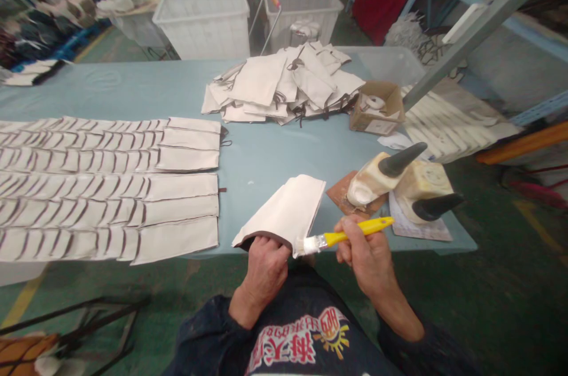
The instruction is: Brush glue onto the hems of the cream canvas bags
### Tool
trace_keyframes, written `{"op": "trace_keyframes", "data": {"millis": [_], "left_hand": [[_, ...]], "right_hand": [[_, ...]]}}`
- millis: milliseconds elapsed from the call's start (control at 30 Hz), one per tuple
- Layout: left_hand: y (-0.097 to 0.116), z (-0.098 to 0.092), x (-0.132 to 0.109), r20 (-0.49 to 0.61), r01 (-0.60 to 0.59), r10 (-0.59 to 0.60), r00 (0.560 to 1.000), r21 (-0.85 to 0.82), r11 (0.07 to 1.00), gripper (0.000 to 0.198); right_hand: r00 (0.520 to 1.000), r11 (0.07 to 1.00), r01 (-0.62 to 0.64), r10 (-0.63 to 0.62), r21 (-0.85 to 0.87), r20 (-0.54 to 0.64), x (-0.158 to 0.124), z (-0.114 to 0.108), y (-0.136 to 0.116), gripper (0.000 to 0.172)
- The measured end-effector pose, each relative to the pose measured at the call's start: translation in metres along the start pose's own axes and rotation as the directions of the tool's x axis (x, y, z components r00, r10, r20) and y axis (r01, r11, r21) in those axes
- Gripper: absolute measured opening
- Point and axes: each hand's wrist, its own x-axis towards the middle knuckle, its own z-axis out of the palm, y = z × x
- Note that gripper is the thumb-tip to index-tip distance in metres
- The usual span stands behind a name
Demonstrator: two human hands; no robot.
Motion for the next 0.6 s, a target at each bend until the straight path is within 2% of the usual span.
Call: {"op": "trace_keyframes", "data": {"millis": [67,167,233,300,367,433,533,600], "left_hand": [[0.0,0.001,0.0,-0.004,0.001,-0.001,1.0,-0.026,1.0,0.026],[0.0,0.0,0.002,0.012,0.031,-0.03,0.999,-0.098,0.995,0.026],[0.001,-0.001,0.004,0.053,0.11,-0.101,0.993,-0.22,0.969,0.026],[0.002,-0.005,0.009,0.11,0.254,-0.229,0.967,-0.402,0.88,0.026],[0.003,-0.012,0.016,0.177,0.416,-0.389,0.904,-0.574,0.706,0.024],[0.003,-0.021,0.025,0.259,0.526,-0.508,0.821,-0.69,0.498,0.021],[0.003,-0.037,0.041,0.419,0.591,-0.54,0.73,-0.784,0.191,0.012],[0.004,-0.046,0.049,0.518,0.597,-0.503,0.692,-0.802,-0.006,0.019]], "right_hand": [[0.997,0.999,-0.042,0.042,-0.001,0.065,-0.006,0.004,0.001,0.052],[0.993,0.994,-0.092,0.088,0.057,0.073,-0.01,0.004,0.002,0.052],[0.991,0.983,-0.133,0.127,0.126,0.048,-0.007,0.001,0.002,0.05],[0.987,0.967,-0.162,0.162,0.197,0.016,-0.002,-0.003,0.002,0.048],[0.987,0.952,-0.153,0.162,0.267,-0.01,0.003,-0.004,-0.001,0.046],[0.991,0.938,-0.112,0.129,0.328,-0.029,0.007,-0.002,-0.004,0.045],[0.996,0.926,-0.038,0.064,0.375,-0.058,0.01,0.005,-0.008,0.043],[0.997,0.927,0.01,0.021,0.374,-0.078,0.012,0.01,-0.009,0.042]]}}
